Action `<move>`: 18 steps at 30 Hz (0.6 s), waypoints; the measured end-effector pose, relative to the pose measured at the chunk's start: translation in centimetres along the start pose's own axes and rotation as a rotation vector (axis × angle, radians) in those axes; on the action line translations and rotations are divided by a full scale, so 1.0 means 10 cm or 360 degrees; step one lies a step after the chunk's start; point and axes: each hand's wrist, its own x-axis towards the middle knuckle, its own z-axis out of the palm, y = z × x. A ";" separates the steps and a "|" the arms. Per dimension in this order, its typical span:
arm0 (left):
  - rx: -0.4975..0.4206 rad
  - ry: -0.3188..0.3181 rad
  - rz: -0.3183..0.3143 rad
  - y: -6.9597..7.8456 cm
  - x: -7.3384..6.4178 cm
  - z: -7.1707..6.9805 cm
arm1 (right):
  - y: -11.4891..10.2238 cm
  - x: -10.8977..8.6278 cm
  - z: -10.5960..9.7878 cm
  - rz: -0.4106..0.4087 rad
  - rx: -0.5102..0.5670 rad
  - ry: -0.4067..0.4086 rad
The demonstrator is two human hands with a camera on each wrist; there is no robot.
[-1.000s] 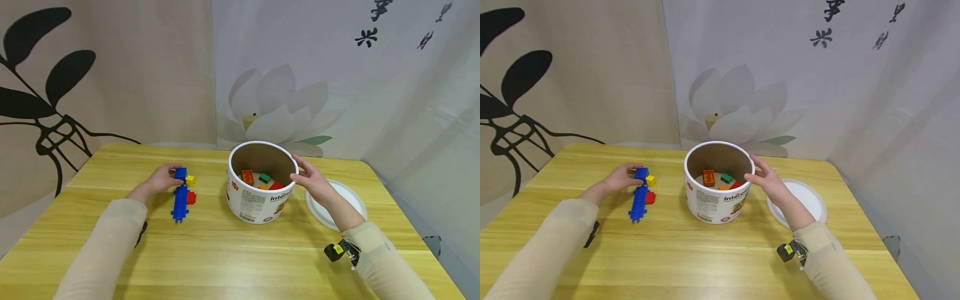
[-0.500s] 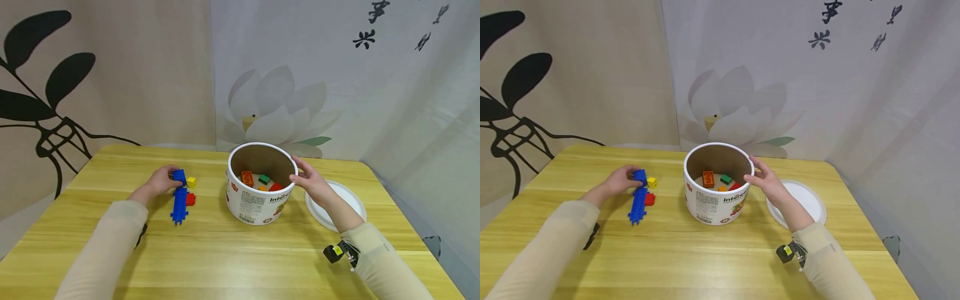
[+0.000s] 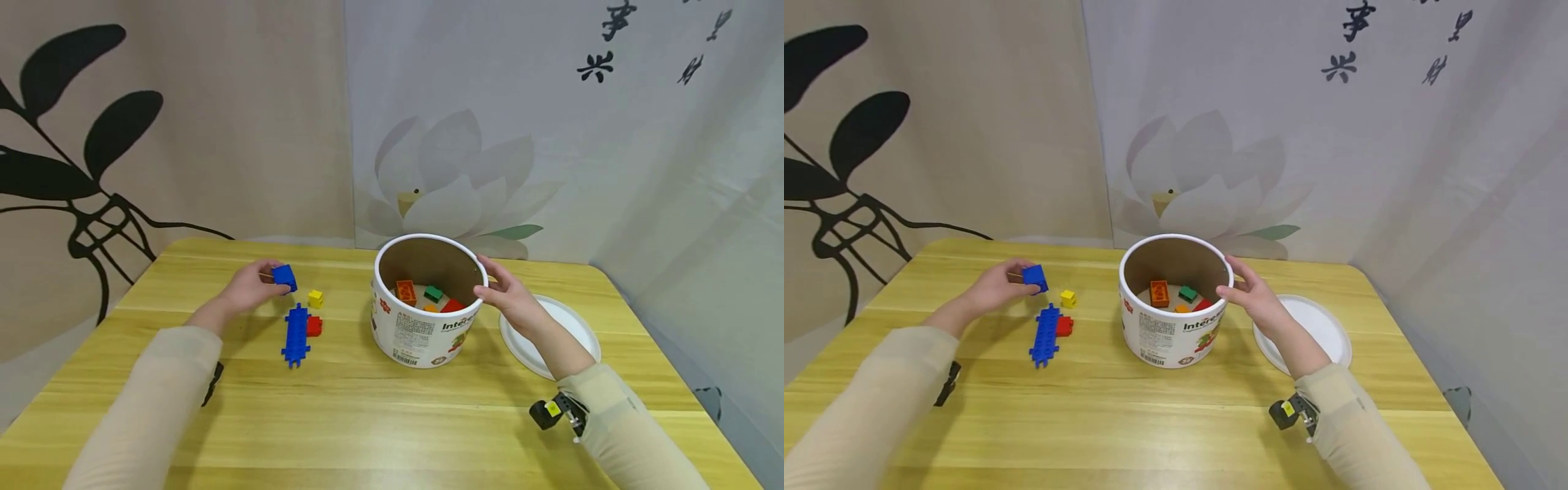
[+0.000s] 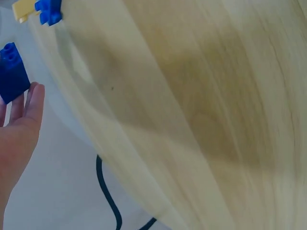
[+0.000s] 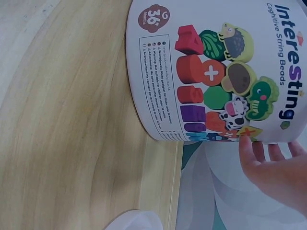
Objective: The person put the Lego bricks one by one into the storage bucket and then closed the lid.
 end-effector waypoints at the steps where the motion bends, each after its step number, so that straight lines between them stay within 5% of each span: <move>1: 0.0002 0.0007 -0.0001 0.01 -0.01 -0.02 | 0.00 0.00 0.00 0.0000 0.0002 -0.0001; 18: 0.0040 0.0062 0.0083 0.26 -0.07 -0.31 | 0.01 0.00 -0.01 -0.0006 -0.0039 0.0004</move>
